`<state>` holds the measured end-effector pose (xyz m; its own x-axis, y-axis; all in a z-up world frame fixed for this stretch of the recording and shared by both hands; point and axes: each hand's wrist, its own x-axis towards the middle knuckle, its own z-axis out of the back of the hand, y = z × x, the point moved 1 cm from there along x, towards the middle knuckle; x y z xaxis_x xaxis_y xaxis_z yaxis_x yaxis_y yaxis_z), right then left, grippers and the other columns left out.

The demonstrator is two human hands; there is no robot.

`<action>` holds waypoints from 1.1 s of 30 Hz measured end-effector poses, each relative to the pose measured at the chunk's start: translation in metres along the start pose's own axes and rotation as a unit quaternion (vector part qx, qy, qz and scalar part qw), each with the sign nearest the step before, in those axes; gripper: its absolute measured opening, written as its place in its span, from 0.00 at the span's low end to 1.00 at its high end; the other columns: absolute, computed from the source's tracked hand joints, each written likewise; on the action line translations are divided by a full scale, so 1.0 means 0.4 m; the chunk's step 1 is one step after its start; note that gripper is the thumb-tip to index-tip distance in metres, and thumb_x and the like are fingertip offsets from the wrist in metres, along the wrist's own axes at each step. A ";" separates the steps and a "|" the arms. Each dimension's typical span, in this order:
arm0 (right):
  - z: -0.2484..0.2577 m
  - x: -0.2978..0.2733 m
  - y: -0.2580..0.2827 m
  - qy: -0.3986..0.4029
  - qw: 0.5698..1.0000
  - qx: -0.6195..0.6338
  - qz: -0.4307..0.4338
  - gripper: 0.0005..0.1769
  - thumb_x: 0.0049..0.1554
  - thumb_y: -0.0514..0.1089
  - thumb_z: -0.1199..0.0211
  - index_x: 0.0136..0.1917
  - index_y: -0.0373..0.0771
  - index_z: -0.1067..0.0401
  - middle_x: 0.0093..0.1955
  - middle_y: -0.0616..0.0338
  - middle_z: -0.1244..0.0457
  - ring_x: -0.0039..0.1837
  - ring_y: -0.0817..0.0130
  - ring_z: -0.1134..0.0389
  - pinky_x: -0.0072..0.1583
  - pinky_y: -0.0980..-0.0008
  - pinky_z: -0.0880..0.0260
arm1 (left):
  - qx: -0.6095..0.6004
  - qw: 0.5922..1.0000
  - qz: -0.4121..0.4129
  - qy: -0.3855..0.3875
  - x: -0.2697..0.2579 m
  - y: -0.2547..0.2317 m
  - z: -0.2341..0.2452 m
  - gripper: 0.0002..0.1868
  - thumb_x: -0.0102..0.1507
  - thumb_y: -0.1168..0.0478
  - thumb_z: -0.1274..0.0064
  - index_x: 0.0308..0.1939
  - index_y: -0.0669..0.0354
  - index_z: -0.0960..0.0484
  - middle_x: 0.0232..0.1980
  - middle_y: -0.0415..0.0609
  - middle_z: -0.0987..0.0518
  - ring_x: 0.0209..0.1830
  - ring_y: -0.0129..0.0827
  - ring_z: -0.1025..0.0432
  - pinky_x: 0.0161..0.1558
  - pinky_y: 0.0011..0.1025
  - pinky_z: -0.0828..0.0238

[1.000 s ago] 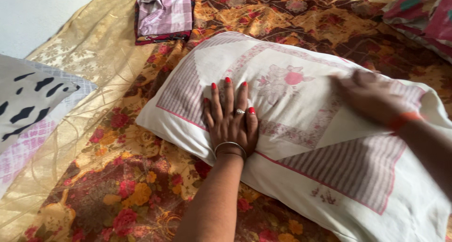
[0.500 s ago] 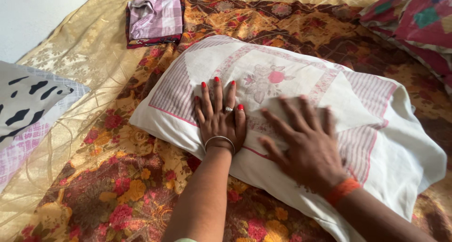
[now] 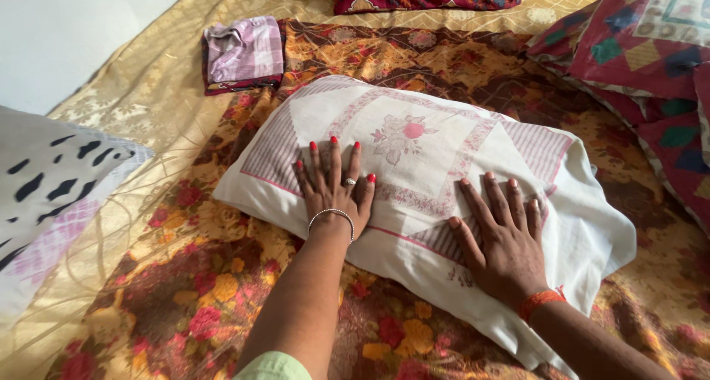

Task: The person inserts a pillow into a white pillowcase on a bed. They align the pillow, tuck it into the case, smooth the fabric, and adjust the corners to fit properly.

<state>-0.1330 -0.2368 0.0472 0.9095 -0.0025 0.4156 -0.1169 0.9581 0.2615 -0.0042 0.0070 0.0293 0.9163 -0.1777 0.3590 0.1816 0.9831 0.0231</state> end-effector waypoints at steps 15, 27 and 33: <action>0.088 -0.106 0.010 0.254 0.952 -0.168 -0.027 0.82 0.35 0.85 0.32 0.85 0.50 0.73 0.87 0.39 0.73 0.83 0.31 0.73 0.66 0.27 0.43 | 0.282 0.886 -0.159 0.333 -0.061 0.135 0.203 0.71 0.59 0.38 0.38 0.82 0.39 0.85 0.84 0.66 0.79 0.82 0.67 0.76 0.75 0.61 0.74; 0.030 -0.047 -0.112 0.106 0.962 -0.158 0.197 0.54 0.52 0.62 0.40 0.82 0.37 0.56 0.80 0.40 0.50 0.76 0.49 0.46 0.64 0.52 0.31 | 0.137 0.960 -0.072 0.234 -0.010 0.228 0.112 0.44 0.68 0.69 0.57 0.82 0.36 0.60 0.84 0.54 0.55 0.79 0.64 0.51 0.58 0.46 0.24; 0.150 0.109 -0.141 0.204 0.917 -0.330 0.089 0.34 0.64 0.46 0.50 0.82 0.48 0.50 0.70 0.64 0.39 0.52 0.74 0.27 0.47 0.71 0.21 | 0.115 0.987 -0.085 0.069 0.090 0.231 0.157 0.29 0.69 0.63 0.58 0.75 0.52 0.41 0.77 0.57 0.41 0.77 0.61 0.46 0.60 0.51 0.28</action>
<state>-0.1109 -0.3081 0.1029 0.9887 0.1500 0.0038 -0.1346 0.8979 -0.4191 0.0233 0.0943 0.1030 0.9226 -0.3291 0.2011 0.2652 0.9199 0.2887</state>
